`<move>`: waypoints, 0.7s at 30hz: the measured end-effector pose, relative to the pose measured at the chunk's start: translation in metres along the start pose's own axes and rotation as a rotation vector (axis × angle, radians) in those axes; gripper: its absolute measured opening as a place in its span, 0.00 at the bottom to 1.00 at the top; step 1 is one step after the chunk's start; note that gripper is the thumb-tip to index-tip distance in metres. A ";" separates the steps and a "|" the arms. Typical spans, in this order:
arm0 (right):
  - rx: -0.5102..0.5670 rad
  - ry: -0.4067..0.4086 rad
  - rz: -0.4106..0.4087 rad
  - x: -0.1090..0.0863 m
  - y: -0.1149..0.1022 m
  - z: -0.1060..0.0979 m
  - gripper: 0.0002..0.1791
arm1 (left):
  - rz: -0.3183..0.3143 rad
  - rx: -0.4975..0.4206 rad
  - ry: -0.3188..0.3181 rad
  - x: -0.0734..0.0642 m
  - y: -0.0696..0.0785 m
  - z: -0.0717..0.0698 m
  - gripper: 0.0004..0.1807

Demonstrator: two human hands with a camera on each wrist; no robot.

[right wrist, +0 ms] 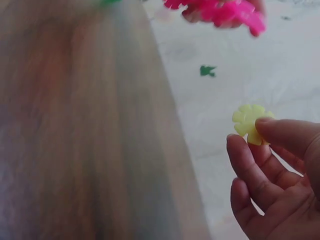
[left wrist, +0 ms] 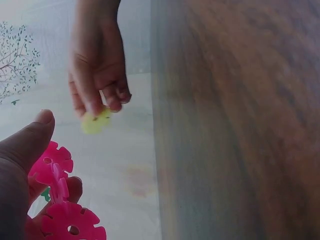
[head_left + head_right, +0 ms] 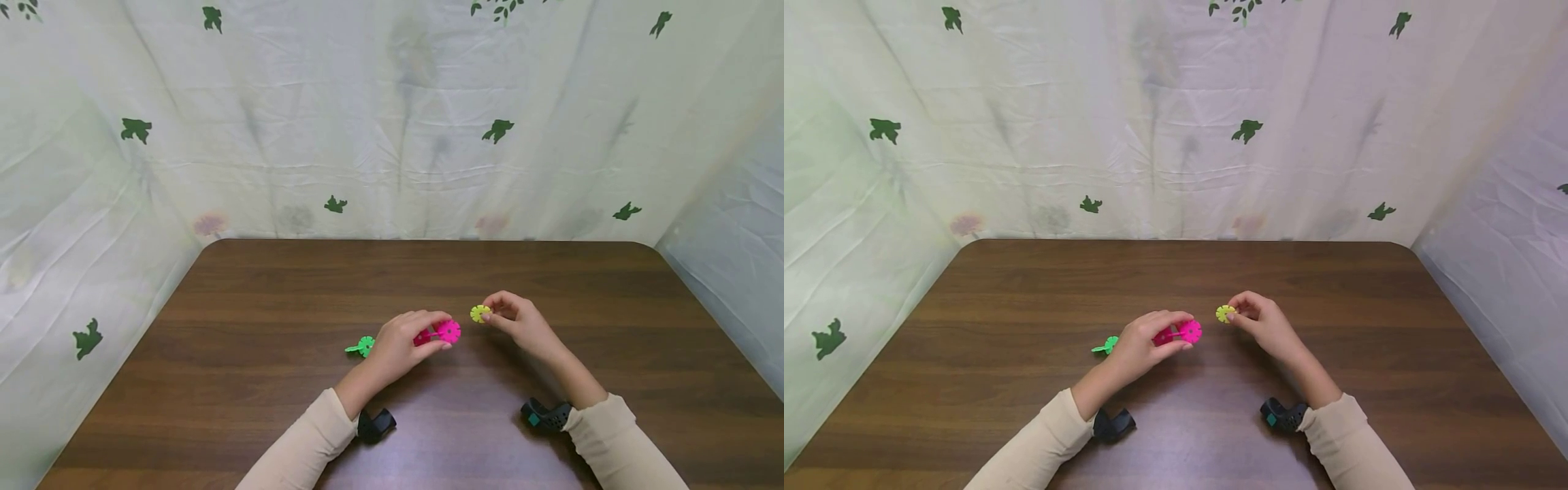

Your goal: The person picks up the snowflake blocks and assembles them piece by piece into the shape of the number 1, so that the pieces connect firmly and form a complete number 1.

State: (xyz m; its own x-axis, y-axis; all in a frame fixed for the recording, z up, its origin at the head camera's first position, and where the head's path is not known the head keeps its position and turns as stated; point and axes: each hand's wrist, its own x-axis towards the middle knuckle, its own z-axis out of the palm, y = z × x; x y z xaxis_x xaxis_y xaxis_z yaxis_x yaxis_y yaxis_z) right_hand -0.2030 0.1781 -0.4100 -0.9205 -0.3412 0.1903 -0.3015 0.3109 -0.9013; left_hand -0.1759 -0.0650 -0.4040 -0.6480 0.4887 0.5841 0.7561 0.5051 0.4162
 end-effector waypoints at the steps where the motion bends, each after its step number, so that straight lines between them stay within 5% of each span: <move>1: 0.003 -0.007 -0.005 -0.001 -0.003 0.000 0.08 | -0.003 -0.002 -0.002 0.000 0.000 0.000 0.21; 11: 0.050 -0.094 -0.092 -0.010 -0.053 0.004 0.04 | -0.004 -0.019 0.002 0.000 0.001 -0.001 0.21; 21: 0.026 -0.103 -0.181 -0.009 -0.038 0.007 0.04 | -0.008 -0.025 0.000 0.000 0.001 -0.001 0.21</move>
State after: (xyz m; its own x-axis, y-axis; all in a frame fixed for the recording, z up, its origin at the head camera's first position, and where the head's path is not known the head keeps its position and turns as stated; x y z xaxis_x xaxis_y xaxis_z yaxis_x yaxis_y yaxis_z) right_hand -0.1811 0.1633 -0.3800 -0.8212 -0.4790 0.3100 -0.4516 0.2136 -0.8663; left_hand -0.1751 -0.0652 -0.4032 -0.6538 0.4851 0.5807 0.7531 0.4911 0.4377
